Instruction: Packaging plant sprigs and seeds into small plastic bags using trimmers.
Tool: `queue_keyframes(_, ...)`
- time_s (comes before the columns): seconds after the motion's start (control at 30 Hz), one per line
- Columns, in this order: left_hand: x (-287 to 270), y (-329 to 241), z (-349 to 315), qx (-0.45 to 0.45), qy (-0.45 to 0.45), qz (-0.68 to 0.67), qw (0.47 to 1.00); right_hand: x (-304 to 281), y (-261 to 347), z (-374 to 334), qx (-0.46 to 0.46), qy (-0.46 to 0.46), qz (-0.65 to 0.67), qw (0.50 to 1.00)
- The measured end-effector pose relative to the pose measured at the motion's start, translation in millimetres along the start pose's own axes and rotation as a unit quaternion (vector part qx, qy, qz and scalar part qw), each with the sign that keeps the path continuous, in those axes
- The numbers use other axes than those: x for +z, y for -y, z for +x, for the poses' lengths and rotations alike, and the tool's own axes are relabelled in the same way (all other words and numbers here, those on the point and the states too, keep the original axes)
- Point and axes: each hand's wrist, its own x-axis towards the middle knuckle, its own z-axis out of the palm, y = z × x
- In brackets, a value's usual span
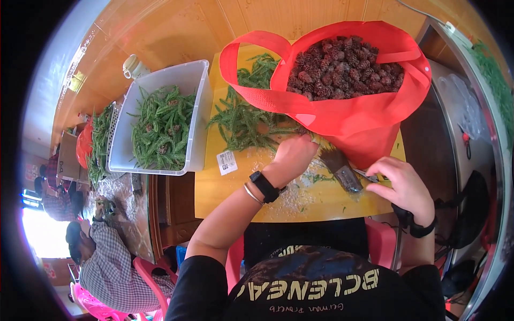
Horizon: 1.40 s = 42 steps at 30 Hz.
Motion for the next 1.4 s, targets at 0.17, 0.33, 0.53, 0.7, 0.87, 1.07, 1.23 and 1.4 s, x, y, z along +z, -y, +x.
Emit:
queue_keyframes(0.17,-20,0,-9,0.020,-0.026,-0.010,0.999,20,7,28,-0.091,-0.008,-0.008,0.996)
queue_keyframes(0.33,-66,-1,-23,0.061,-0.052,-0.152,0.985,44,15,49,-0.068,-0.030,-0.101,0.992)
queue_keyframes(0.53,-92,6,-22,0.003,0.071,-0.364,0.929,52,9,54,-0.056,-0.049,-0.082,0.994)
queue_keyframes(0.7,-37,33,-8,0.014,-0.089,-0.136,0.987,42,12,45,-0.052,-0.031,-0.042,0.997)
queue_keyframes(0.87,-21,26,16,-0.058,0.000,0.024,0.998,39,13,40,-0.057,-0.029,0.031,0.997)
queue_keyframes(1.07,-13,27,22,-0.101,-0.002,0.047,0.994,55,18,47,-0.079,-0.050,0.152,0.984)
queue_keyframes(1.23,-39,17,11,-0.142,0.033,-0.038,0.989,74,14,48,-0.059,-0.096,0.289,0.951)
queue_keyframes(1.4,-68,8,-31,-0.125,-0.056,-0.357,0.924,90,12,48,-0.077,-0.145,0.356,0.920)
